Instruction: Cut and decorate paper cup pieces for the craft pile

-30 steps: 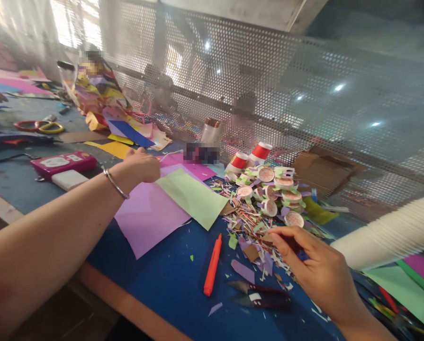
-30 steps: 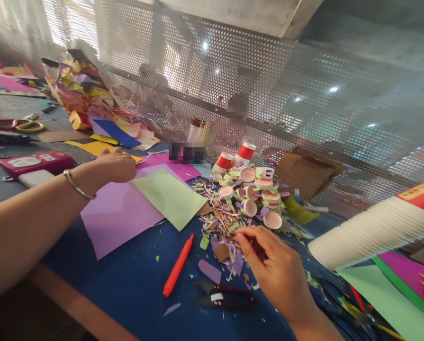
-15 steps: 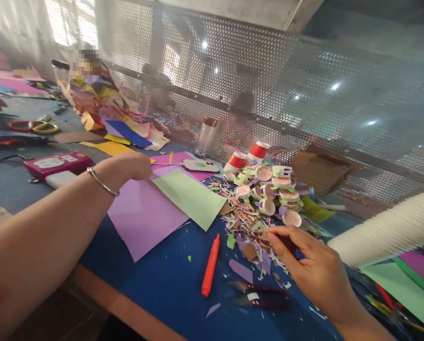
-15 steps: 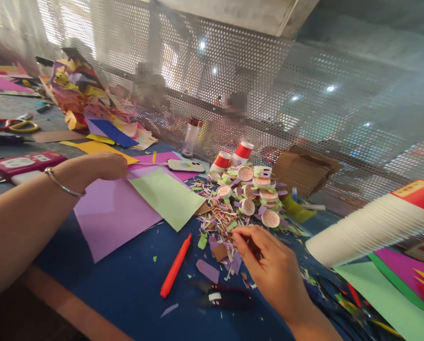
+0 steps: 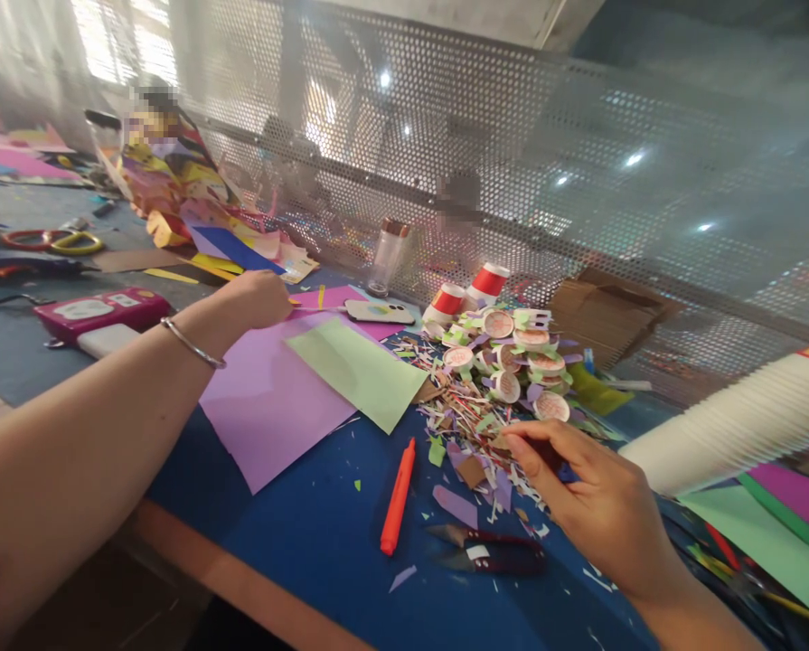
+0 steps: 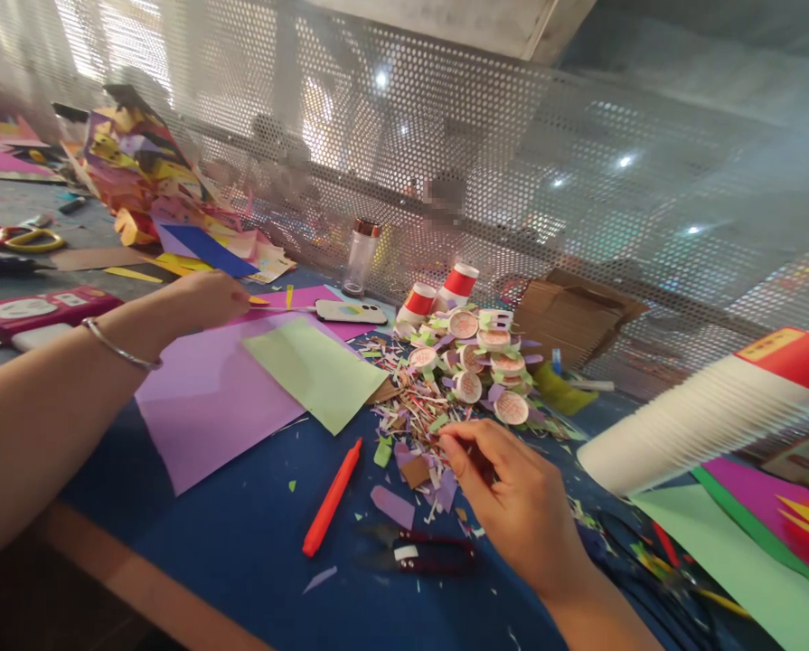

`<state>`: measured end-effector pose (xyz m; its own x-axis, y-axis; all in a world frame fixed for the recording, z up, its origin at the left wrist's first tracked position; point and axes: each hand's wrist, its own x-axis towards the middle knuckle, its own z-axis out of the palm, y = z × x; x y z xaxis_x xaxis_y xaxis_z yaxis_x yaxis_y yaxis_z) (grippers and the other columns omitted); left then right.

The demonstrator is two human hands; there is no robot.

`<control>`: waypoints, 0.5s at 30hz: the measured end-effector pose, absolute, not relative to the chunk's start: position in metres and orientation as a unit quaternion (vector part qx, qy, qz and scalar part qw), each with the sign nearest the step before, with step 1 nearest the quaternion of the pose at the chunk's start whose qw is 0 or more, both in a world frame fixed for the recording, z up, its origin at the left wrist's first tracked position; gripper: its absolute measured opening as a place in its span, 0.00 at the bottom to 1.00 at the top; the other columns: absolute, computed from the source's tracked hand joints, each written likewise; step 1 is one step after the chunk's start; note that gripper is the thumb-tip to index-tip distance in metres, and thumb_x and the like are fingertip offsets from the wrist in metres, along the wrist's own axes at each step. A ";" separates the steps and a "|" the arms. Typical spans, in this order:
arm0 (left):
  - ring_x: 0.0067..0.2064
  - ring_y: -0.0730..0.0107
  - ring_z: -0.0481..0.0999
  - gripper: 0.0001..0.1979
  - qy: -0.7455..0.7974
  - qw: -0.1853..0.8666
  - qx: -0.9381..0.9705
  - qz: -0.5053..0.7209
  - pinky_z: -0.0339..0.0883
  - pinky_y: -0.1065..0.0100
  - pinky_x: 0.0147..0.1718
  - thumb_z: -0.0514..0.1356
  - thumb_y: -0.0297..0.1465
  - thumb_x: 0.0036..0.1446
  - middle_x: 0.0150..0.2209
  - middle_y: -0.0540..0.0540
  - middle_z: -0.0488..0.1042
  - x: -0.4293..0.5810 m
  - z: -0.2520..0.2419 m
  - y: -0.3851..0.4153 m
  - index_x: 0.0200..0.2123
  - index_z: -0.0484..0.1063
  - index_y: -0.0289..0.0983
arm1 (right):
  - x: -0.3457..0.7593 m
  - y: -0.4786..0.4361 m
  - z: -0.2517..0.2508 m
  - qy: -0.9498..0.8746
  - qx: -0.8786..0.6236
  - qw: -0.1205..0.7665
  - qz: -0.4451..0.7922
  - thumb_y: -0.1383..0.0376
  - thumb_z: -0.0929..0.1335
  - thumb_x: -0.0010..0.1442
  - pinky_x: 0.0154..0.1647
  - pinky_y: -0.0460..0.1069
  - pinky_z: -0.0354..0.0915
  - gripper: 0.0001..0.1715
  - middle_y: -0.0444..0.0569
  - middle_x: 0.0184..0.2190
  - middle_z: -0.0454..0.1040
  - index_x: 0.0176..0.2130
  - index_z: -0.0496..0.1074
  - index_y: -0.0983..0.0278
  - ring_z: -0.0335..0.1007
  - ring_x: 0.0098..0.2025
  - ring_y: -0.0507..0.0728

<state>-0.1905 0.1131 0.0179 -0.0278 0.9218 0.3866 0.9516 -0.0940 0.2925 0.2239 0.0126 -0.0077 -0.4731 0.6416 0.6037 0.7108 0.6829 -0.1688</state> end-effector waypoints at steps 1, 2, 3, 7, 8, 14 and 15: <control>0.50 0.58 0.77 0.17 -0.678 0.034 -0.681 -0.275 0.76 0.54 0.47 0.61 0.37 0.67 0.53 0.41 0.74 -0.184 0.023 0.109 0.55 0.71 0.35 | 0.224 0.013 -0.008 -0.857 -0.395 0.329 -0.047 0.66 0.68 0.68 0.35 0.45 0.69 0.04 0.43 0.36 0.80 0.43 0.74 0.58 0.77 0.33 0.51; 0.49 0.58 0.78 0.16 -0.680 0.043 -0.663 -0.309 0.76 0.53 0.47 0.62 0.38 0.66 0.51 0.42 0.76 -0.176 0.027 0.104 0.53 0.73 0.34 | 0.224 0.013 -0.008 -0.856 -0.396 0.330 -0.038 0.66 0.68 0.68 0.35 0.45 0.69 0.04 0.44 0.36 0.81 0.43 0.75 0.58 0.77 0.34 0.52; 0.48 0.57 0.79 0.15 -0.673 0.055 -0.651 -0.348 0.75 0.53 0.48 0.63 0.37 0.65 0.49 0.43 0.78 -0.165 0.032 0.096 0.50 0.75 0.33 | 0.224 0.013 -0.009 -0.854 -0.399 0.331 -0.026 0.65 0.68 0.68 0.35 0.45 0.68 0.04 0.44 0.36 0.81 0.43 0.75 0.58 0.77 0.34 0.52; 0.54 0.68 0.79 0.14 -0.537 0.105 -0.658 -0.518 0.72 0.65 0.56 0.59 0.34 0.67 0.55 0.48 0.80 -0.106 0.040 0.051 0.53 0.77 0.39 | 0.222 0.011 -0.010 -0.810 -0.452 0.360 0.099 0.58 0.69 0.67 0.29 0.46 0.66 0.08 0.44 0.31 0.78 0.40 0.77 0.58 0.73 0.29 0.52; 0.53 0.67 0.80 0.12 -0.411 0.094 -0.696 -0.581 0.73 0.65 0.55 0.61 0.32 0.65 0.52 0.47 0.82 -0.091 0.038 0.039 0.50 0.79 0.39 | 0.221 0.011 -0.010 -0.780 -0.469 0.380 0.165 0.55 0.69 0.67 0.26 0.45 0.65 0.10 0.44 0.29 0.77 0.40 0.78 0.58 0.71 0.26 0.51; 0.48 0.67 0.83 0.09 -0.196 -0.187 -0.817 -0.508 0.77 0.67 0.49 0.63 0.26 0.63 0.45 0.41 0.84 -0.048 0.009 0.009 0.45 0.81 0.34 | 0.218 0.010 -0.002 -0.605 -0.430 0.500 0.446 0.41 0.66 0.64 0.19 0.46 0.65 0.27 0.46 0.30 0.77 0.46 0.77 0.58 0.69 0.22 0.52; 0.47 0.66 0.83 0.09 -0.192 -0.208 -0.824 -0.492 0.77 0.67 0.49 0.62 0.26 0.63 0.45 0.40 0.84 -0.047 0.004 0.010 0.45 0.81 0.34 | 0.217 0.010 0.000 -0.583 -0.431 0.512 0.461 0.42 0.69 0.62 0.17 0.45 0.64 0.26 0.45 0.29 0.76 0.46 0.77 0.58 0.68 0.22 0.52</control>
